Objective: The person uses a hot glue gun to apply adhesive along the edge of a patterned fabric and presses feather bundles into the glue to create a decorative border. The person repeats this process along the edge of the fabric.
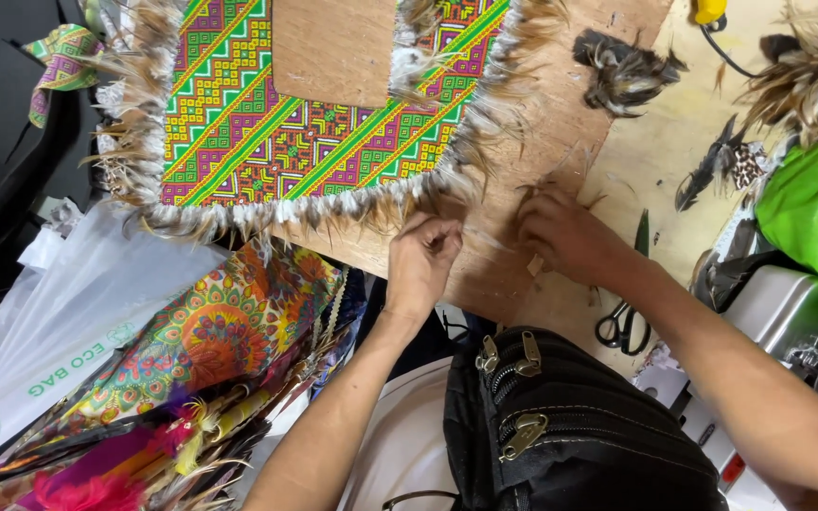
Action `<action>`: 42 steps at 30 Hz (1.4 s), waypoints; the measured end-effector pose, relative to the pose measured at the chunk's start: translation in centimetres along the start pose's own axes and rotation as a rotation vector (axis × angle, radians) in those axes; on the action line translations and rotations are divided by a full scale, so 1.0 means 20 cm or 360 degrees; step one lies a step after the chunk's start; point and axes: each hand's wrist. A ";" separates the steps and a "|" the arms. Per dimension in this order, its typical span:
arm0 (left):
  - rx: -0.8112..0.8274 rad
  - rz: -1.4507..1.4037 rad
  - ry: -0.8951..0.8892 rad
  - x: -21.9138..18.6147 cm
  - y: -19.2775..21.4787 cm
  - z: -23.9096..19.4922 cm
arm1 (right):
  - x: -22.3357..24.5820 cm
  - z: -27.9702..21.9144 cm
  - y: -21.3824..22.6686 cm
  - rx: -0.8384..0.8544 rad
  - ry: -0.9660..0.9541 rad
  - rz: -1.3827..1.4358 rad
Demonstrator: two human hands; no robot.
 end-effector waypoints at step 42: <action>0.0107 -0.0384 0.0428 -0.01 0.13 0.30 | 0.48 0.36 0.44 -0.0745 -0.0905 0.1231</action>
Point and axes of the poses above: each hand's wrist, its own z-axis towards the middle knuckle, its own y-axis out of the back of the hand, x = y × z, and after that the axes turned 1 degree about z, right-handed
